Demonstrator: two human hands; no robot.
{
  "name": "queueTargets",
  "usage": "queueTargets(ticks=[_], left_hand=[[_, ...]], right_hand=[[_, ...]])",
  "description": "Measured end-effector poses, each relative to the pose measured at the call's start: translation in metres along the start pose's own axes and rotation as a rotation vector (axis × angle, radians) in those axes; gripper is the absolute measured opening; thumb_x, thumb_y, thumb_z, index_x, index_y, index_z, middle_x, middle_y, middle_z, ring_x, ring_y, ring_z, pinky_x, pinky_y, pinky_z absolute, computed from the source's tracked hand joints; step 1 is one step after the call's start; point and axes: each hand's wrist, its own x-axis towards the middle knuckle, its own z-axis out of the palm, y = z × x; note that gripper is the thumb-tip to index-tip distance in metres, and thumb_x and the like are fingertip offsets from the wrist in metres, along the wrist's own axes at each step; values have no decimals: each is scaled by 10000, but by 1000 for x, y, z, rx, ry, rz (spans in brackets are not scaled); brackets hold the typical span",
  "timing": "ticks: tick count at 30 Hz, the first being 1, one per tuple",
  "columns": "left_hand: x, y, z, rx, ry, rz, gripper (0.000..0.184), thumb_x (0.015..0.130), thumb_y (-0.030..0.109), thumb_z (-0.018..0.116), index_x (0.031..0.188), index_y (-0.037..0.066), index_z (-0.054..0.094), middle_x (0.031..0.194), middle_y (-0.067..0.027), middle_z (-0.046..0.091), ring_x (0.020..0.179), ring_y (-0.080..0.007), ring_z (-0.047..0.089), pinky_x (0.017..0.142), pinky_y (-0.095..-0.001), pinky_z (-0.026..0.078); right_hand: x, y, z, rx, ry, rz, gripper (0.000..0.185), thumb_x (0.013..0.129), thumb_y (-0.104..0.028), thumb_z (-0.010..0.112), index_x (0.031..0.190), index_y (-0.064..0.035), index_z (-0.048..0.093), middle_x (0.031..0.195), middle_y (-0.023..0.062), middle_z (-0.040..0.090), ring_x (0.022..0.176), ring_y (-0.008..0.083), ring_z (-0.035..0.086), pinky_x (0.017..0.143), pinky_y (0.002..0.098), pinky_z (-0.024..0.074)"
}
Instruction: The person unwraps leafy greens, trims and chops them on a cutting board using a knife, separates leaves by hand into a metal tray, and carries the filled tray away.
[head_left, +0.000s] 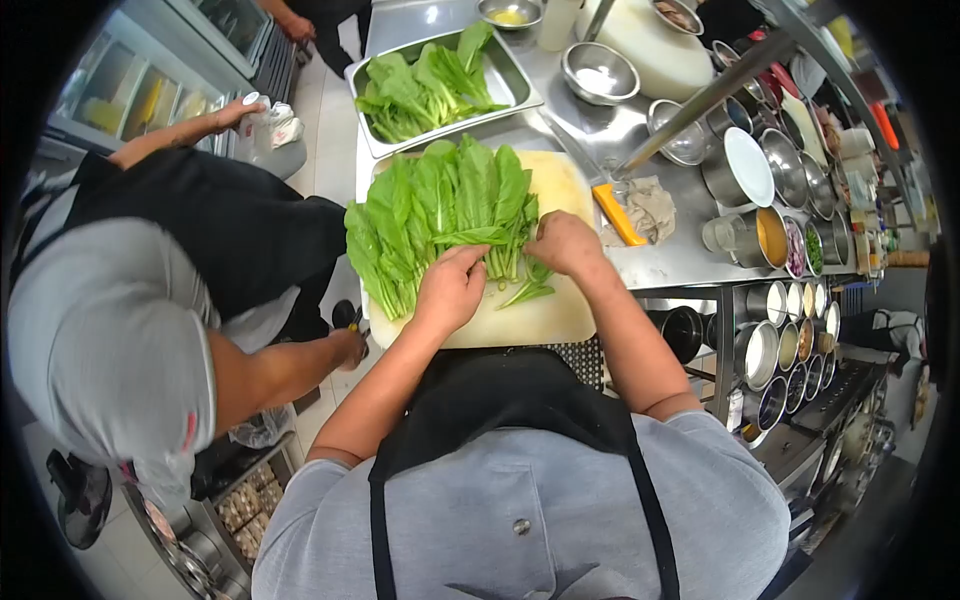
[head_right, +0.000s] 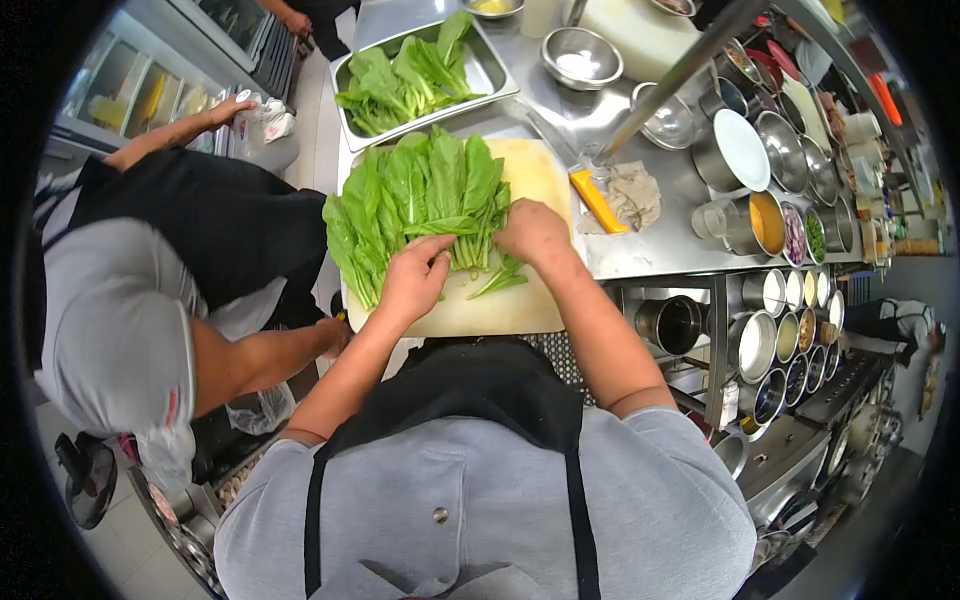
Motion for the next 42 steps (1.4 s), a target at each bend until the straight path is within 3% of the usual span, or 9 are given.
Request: queueTargets(ticks=[2,11,16,23,30,32,36,38,42], left_hand=[[8,0,9,51,18,-55,405,880,159,604,1233,-39,596,1198,-253,630,1084,-408,612,951,-409,481],[9,14,8,69,138,-194,467,844,151,636,1263,-38,555,1307,-230,552,1017,-346,625,909,-407,489],[-1,25,19,25,252,-109,402,833,121,643,1209,-13,592,1208,-179,599,784,-265,642,749,-379,518],[-15,50,49,219,-159,-140,262,853,202,607,1053,45,669,1024,-162,668,887,-343,663,765,-430,535],[-29,20,66,208,-57,-109,128,776,155,620,801,37,663,853,-187,664,784,-390,646,701,-485,521],[-27,8,56,1,-1,-232,141,755,166,668,780,28,653,795,-168,661,737,-331,646,664,-419,514],[-31,-29,53,-269,155,-300,169,739,150,721,763,26,609,709,-87,604,657,-200,597,622,-335,490],[-42,-36,45,-446,174,-353,139,794,63,671,816,15,542,770,-56,597,683,-162,603,630,-301,499],[-63,-23,43,-905,362,-548,206,854,-91,506,1044,-18,472,854,-62,579,719,-187,630,682,-272,538]], right_hand=[[1,0,7,84,49,44,478,780,-382,698,1043,17,676,1081,224,685,1015,337,666,894,406,528],[15,23,34,465,160,49,348,714,-259,691,912,27,711,944,253,693,853,381,685,793,416,553],[-4,33,31,1277,350,-42,94,811,-83,701,788,-31,627,645,-23,541,540,84,483,502,267,409],[-32,34,-2,1202,342,-146,129,824,-83,697,781,-39,583,646,-25,549,516,56,454,477,239,362],[-43,75,-10,973,457,-181,127,798,-133,683,791,-35,603,687,20,577,621,113,521,567,283,422],[-40,80,1,537,534,-173,209,752,-186,691,849,-17,617,729,116,644,689,272,618,660,385,500],[-14,64,47,277,346,-146,452,747,-289,734,1084,-11,620,969,200,671,925,361,628,873,437,497],[-16,51,76,186,599,-474,845,723,-444,769,1340,41,459,1233,258,547,1189,399,498,1085,465,355],[-52,18,97,41,519,-418,1117,668,-606,765,1410,103,325,1356,289,386,1319,445,327,1156,530,194]])
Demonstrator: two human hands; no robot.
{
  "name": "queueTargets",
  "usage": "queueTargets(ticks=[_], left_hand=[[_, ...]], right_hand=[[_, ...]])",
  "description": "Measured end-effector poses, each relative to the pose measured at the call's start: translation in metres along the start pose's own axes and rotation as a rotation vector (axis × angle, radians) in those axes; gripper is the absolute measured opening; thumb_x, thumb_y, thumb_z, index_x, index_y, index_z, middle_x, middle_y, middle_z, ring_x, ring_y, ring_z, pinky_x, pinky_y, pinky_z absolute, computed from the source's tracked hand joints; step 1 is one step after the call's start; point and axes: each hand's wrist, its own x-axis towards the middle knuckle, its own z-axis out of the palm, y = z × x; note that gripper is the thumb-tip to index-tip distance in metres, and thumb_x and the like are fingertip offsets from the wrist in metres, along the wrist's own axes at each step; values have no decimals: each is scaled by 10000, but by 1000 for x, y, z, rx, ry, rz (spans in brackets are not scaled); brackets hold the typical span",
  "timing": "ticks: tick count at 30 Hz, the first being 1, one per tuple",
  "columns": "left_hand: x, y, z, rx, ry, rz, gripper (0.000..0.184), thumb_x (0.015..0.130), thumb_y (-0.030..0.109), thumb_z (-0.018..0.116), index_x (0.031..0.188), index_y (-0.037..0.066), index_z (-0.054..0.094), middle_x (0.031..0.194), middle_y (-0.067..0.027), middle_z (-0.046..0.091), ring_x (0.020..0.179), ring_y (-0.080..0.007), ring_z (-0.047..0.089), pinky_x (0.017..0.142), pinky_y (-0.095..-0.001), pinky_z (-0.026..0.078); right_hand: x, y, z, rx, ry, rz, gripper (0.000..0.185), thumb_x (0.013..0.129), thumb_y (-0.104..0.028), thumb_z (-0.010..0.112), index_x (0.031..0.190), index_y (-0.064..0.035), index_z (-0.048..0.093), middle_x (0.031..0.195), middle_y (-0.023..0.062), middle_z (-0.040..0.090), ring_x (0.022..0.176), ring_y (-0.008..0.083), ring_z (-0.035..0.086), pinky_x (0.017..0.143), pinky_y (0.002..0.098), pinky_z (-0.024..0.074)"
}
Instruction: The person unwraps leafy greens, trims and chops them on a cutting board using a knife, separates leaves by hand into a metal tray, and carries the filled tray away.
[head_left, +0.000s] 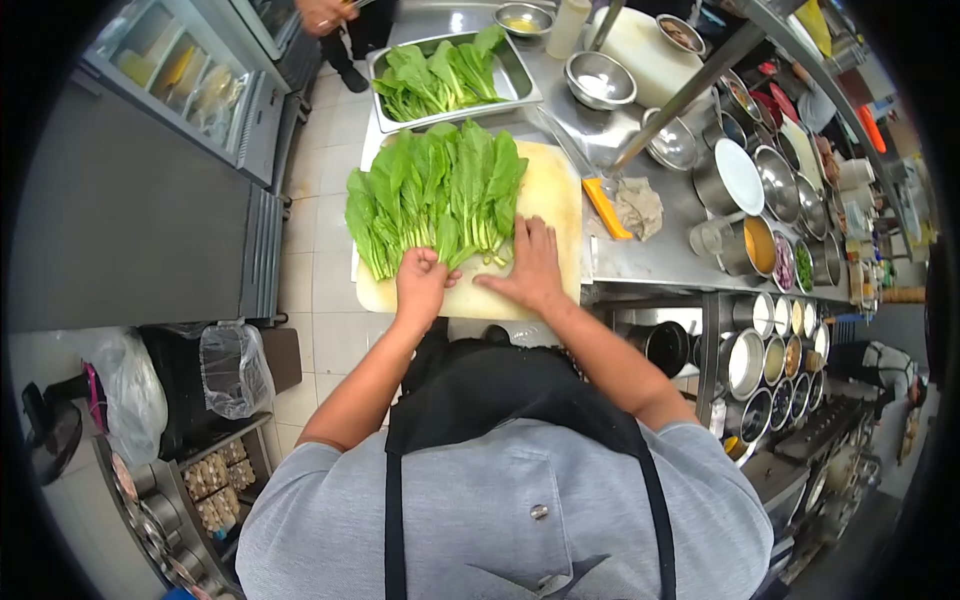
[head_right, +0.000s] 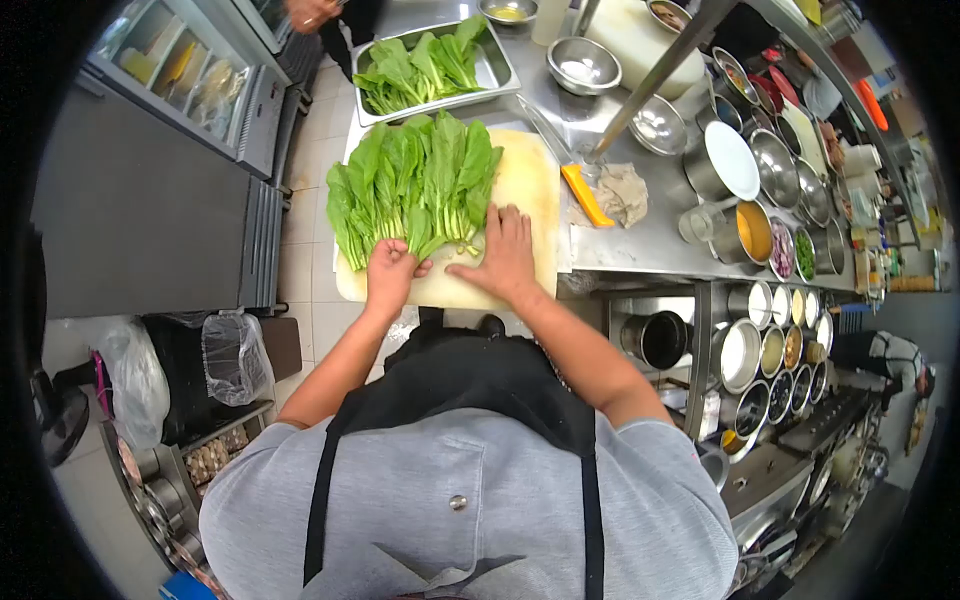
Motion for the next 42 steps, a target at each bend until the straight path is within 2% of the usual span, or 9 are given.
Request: queueTargets(ticks=[6,15,19,21,27,30,34,40,42], left_hand=[[-38,-5,-8,1,81,-17,160,870,103,470,997,43,547,671,-39,504,474,-124,423,427,-278,342],[-81,-53,-59,-79,-390,-647,256,863,179,750,987,88,545,615,60,378,444,-45,299,387,-236,234],[-65,-84,-43,-193,-431,-969,270,949,231,636,1150,56,592,863,-78,633,821,-211,647,695,-355,567],[-58,-62,-32,-414,-536,-1041,305,1020,250,476,1248,64,556,1240,-181,585,1205,-328,556,1063,-506,444],[-5,-250,-90,-1026,-713,-882,336,1012,368,451,1142,111,624,1210,-112,637,1127,-254,600,1038,-463,452],[-66,-83,-182,-1052,-469,-882,378,996,392,435,1118,106,650,1137,-126,668,1093,-235,623,1020,-470,463],[-76,-76,-324,-1334,-223,-144,258,946,327,552,943,92,660,1015,-99,690,982,-226,653,911,-402,535],[-118,-12,-562,-1147,428,378,287,1002,285,506,1137,55,611,1156,-104,649,1062,-247,625,964,-415,508],[-124,0,-626,-1226,737,187,301,1015,329,480,1183,97,570,1163,-90,634,1078,-236,595,992,-419,476]], right_hand=[[6,-9,18,-57,283,-76,436,750,-285,749,1009,14,567,1001,184,528,1024,357,483,921,481,361],[-18,0,11,-126,287,-65,200,744,-167,665,867,-41,570,904,133,550,885,327,544,736,462,422],[-42,-10,25,-148,202,-51,201,737,-166,681,837,-41,560,863,143,558,829,351,555,688,470,430],[-61,-25,33,-132,197,-121,204,727,-163,677,850,-40,571,821,141,553,773,345,557,657,470,436],[-122,-103,118,10,92,-469,267,710,-176,688,922,-35,607,801,147,575,731,344,577,640,456,461],[-88,-192,131,127,35,-667,309,721,-157,676,986,-24,587,884,158,583,789,356,569,687,458,454],[-38,-364,154,409,-104,-1020,370,737,-132,661,1070,-10,560,996,174,593,867,372,558,750,462,444],[-10,-593,262,450,-367,-1211,417,782,-174,685,1150,-11,575,1121,198,605,1043,382,578,880,462,455],[-3,-644,297,473,-193,-1195,449,809,-153,673,1209,19,565,1236,209,573,1145,394,539,957,462,437]])
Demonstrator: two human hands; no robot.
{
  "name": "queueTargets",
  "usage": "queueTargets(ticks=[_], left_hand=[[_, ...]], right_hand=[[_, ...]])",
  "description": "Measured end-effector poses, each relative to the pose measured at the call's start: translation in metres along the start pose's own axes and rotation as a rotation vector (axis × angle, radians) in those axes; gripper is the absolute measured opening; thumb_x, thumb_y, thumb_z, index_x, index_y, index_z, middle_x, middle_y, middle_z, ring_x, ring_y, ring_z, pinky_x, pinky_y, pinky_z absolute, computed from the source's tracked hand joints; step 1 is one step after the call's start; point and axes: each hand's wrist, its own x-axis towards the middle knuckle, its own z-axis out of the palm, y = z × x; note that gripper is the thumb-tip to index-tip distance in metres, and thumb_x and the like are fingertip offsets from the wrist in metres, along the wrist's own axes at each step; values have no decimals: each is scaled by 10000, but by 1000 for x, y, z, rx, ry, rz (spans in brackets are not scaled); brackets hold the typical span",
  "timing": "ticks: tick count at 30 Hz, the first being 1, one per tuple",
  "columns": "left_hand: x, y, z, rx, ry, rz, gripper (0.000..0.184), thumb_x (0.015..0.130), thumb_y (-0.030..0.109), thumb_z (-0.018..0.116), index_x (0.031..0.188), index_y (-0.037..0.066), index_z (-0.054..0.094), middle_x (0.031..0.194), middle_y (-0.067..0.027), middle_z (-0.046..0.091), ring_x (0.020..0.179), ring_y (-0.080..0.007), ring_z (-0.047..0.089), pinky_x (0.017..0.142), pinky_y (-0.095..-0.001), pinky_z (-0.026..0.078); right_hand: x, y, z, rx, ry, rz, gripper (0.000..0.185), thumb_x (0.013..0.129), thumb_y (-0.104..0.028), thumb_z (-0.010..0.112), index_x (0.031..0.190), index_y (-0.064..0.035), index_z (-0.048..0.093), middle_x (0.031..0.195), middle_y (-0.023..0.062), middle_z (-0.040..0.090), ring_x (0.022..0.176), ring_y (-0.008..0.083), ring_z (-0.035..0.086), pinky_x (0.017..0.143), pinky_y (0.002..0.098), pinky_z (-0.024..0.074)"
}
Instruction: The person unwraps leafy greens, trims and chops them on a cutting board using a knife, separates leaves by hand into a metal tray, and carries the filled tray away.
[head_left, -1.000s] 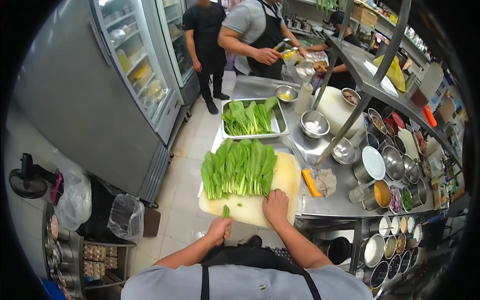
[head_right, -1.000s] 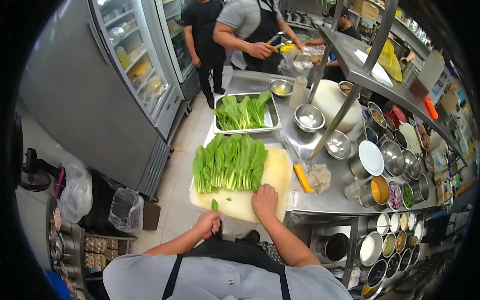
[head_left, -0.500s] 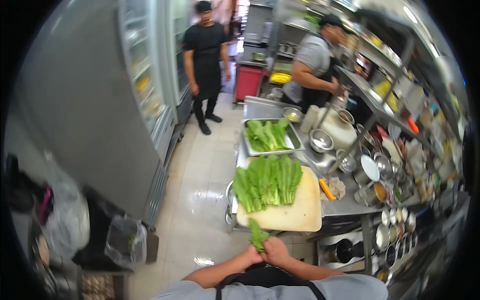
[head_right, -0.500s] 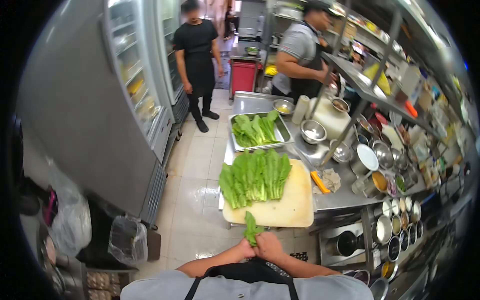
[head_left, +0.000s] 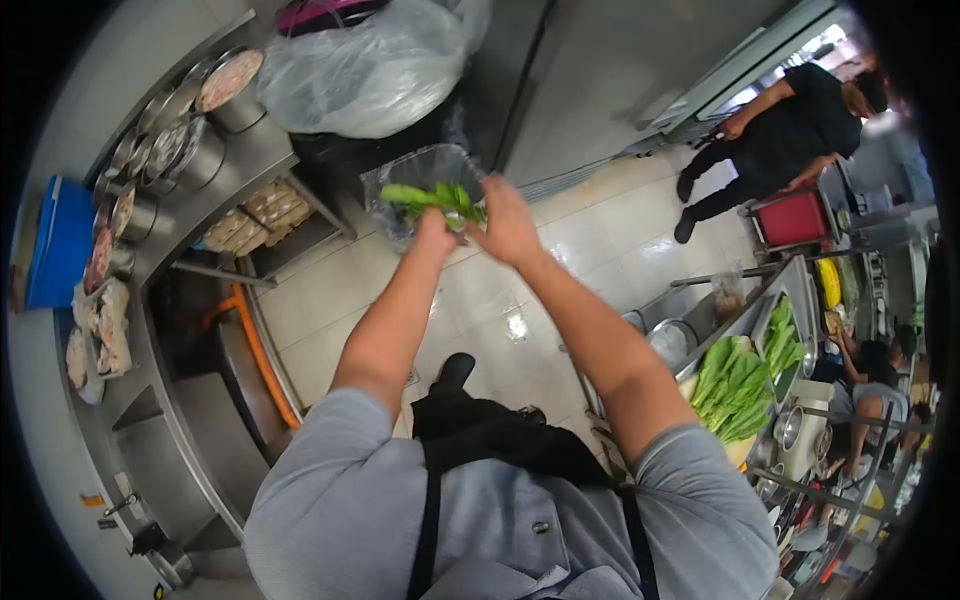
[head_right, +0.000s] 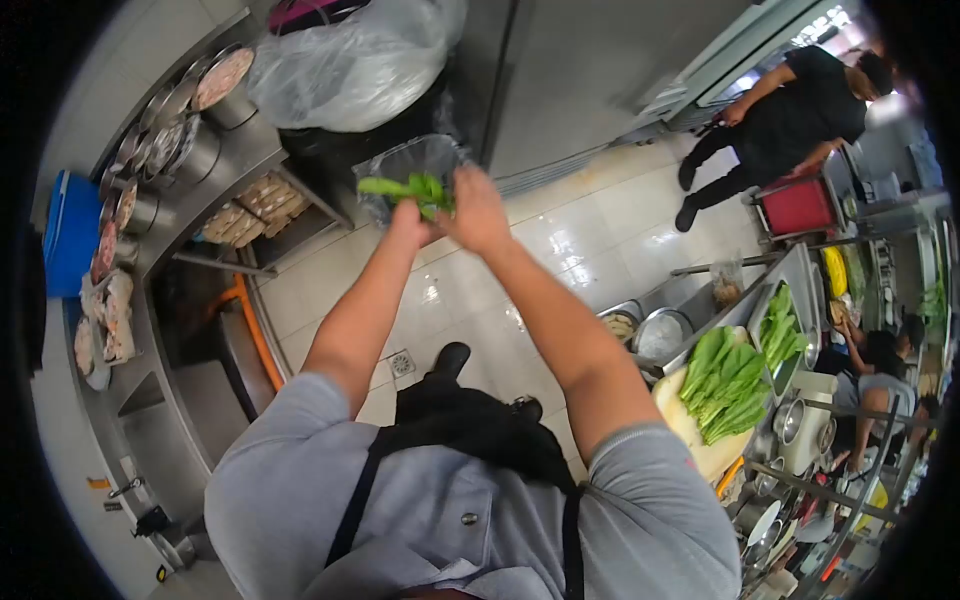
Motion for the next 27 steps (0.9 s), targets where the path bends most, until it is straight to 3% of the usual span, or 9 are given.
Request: queueTargets(ticks=[2,5,6,9,17,19,21,23,27], left_hand=[[4,45,-8,-42,231,-24,329,1021,355,469,1224,110,552,1167,-93,624,1073,-229,580,994,-418,465],[27,49,-39,163,84,186,454,1026,420,439,1387,147,478,1277,-112,572,1073,-255,549,1043,-419,399],[-14,41,-15,146,-30,112,501,1023,419,448,1418,110,445,1384,-128,487,1186,-286,485,1068,-423,376],[-71,4,39,135,-271,-35,578,1025,419,451,1479,72,366,1519,-148,355,1353,-318,356,1131,-423,291],[-146,-170,109,555,-894,-292,703,1036,409,418,1560,62,103,1581,-211,233,1474,-333,196,1197,-453,163],[-174,-210,117,767,-919,-376,703,1029,374,448,1557,47,118,1575,-207,251,1470,-324,213,1193,-446,168],[-196,-245,120,964,-897,-400,704,1023,339,478,1554,32,133,1570,-203,270,1467,-314,230,1190,-439,174],[-217,-279,124,1146,-924,-432,653,1003,270,533,1525,8,242,1543,-186,338,1448,-298,284,1174,-425,216],[-260,-325,130,1310,-893,-448,517,980,230,588,1422,8,440,1429,-135,497,1344,-240,439,1104,-383,341]], right_hand=[[24,-4,20,14,33,66,447,819,-157,677,1220,16,582,1231,212,586,1122,384,565,942,440,456],[35,-15,8,172,-110,313,407,831,-173,691,1195,0,635,1156,205,635,1010,345,628,870,387,499],[24,-19,-8,333,-280,504,369,833,-183,702,1159,-14,671,1086,194,671,922,317,663,814,356,522],[-14,-39,-56,439,-158,580,279,835,-198,710,1042,-11,719,894,164,701,752,254,669,719,332,529],[-171,-12,-211,214,206,932,214,852,-190,680,964,-9,702,843,144,686,728,243,645,707,357,519],[-231,-1,-246,25,385,813,205,873,-185,641,940,5,678,844,168,688,771,300,671,741,388,528],[-289,20,-298,151,652,1170,194,898,-205,655,953,-22,690,795,101,691,765,174,650,710,314,507],[-348,54,-366,7,935,1135,224,865,-231,679,941,-26,729,779,112,708,699,154,639,670,304,503],[-431,163,-476,-256,941,1263,334,842,-315,687,878,14,732,825,192,717,800,295,698,748,367,522]])
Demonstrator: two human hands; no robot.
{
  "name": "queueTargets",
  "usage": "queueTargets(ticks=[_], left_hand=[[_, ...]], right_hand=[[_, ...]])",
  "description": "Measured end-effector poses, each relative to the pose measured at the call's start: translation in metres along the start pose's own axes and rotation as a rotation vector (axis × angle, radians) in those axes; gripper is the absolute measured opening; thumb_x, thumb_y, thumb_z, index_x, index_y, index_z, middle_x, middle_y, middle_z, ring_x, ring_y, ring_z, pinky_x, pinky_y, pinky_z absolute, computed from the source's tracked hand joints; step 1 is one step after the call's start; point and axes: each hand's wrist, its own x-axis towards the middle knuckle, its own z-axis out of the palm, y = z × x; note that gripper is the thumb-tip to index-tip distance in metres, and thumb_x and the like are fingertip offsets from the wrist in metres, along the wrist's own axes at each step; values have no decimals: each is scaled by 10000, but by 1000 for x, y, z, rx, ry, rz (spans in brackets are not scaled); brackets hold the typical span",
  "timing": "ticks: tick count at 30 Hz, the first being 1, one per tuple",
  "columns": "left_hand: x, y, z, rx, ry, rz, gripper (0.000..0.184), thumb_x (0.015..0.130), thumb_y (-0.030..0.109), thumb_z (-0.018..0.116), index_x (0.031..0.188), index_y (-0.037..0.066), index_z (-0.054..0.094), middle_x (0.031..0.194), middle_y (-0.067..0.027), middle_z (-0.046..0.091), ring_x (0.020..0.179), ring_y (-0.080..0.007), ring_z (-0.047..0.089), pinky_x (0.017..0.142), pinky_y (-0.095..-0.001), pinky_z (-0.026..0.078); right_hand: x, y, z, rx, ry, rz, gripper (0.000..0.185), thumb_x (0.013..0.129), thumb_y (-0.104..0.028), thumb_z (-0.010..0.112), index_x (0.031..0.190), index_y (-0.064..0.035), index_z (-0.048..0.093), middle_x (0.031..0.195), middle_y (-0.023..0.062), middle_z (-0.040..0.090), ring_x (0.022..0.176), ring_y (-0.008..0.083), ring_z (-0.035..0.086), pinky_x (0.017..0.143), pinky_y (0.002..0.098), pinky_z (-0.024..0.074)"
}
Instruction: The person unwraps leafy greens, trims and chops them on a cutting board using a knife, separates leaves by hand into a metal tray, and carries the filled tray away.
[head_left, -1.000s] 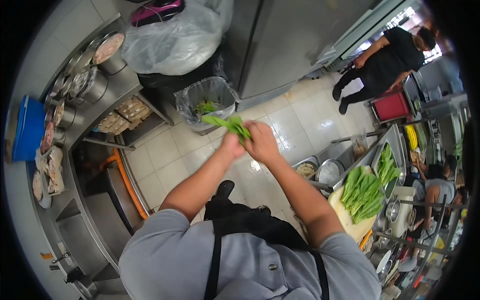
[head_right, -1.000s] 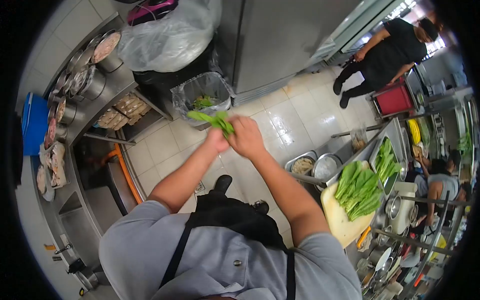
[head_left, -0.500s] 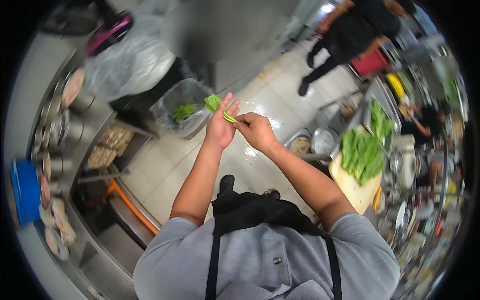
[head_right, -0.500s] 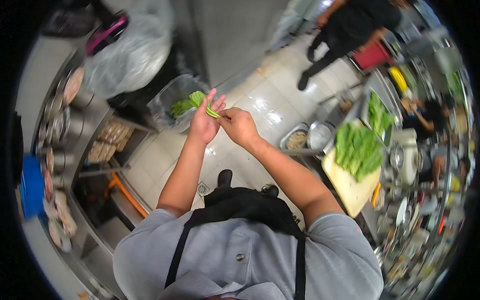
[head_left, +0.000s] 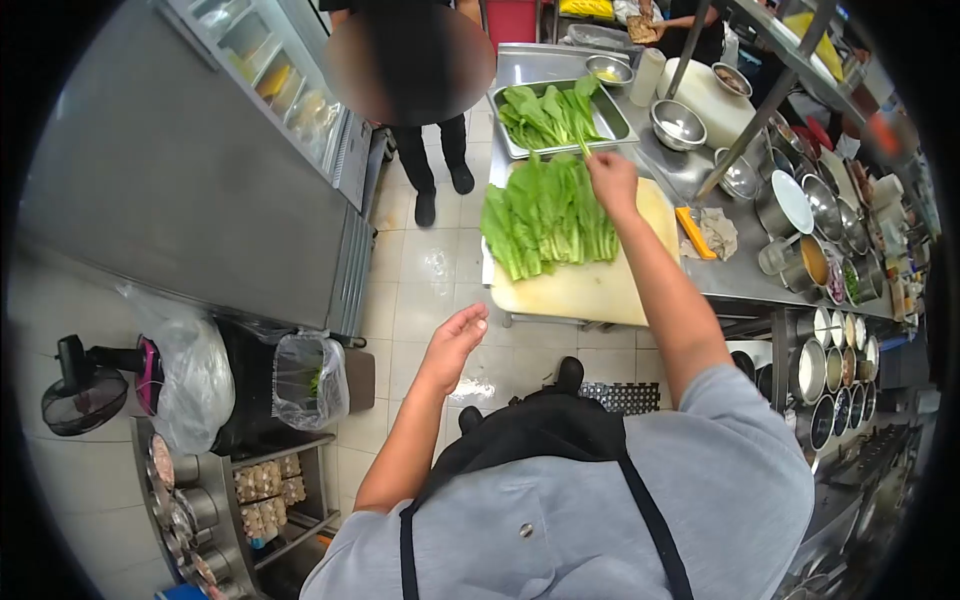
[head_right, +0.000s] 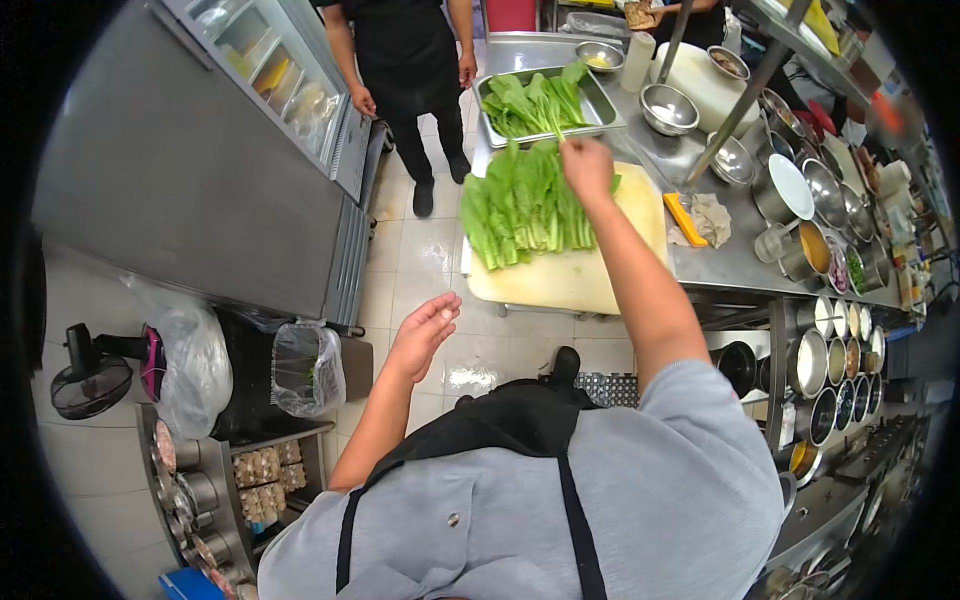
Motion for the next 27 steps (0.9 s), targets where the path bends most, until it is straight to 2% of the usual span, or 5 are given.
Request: queueTargets(ticks=[6,17,20,24,27], left_hand=[[26,-2,82,64,136,31,434,968,191,604,1351,8,513,1337,-108,572,1226,-210,548,998,-329,441],[107,14,148,314,82,149,410,938,151,636,1295,-32,548,1258,-103,620,1125,-157,581,940,-306,466],[127,23,166,253,-26,177,497,915,136,663,1329,-82,495,1320,-191,573,1172,-229,575,1022,-330,438],[162,20,177,216,-112,66,555,926,200,660,1359,-82,456,1313,-191,573,1145,-232,583,970,-336,468],[199,13,194,-37,-204,-327,558,969,311,605,1368,-30,417,1270,-157,579,1107,-265,605,933,-408,504]], right_hand=[[86,21,-8,-215,-170,-90,459,793,-367,711,1063,4,689,1020,233,694,965,377,667,836,444,523],[-54,67,-42,-576,-482,162,878,751,-457,721,1381,59,392,1107,261,653,1061,366,642,898,426,521],[-41,93,-49,-409,-450,173,738,763,-321,717,1327,75,452,1098,243,655,1023,331,661,852,397,543],[-31,111,-97,454,-534,760,457,804,-59,593,1241,66,547,1140,170,641,977,263,666,813,413,561],[-52,95,-127,1089,-650,851,451,812,-2,577,1259,59,549,1170,159,630,958,272,665,824,372,547]])
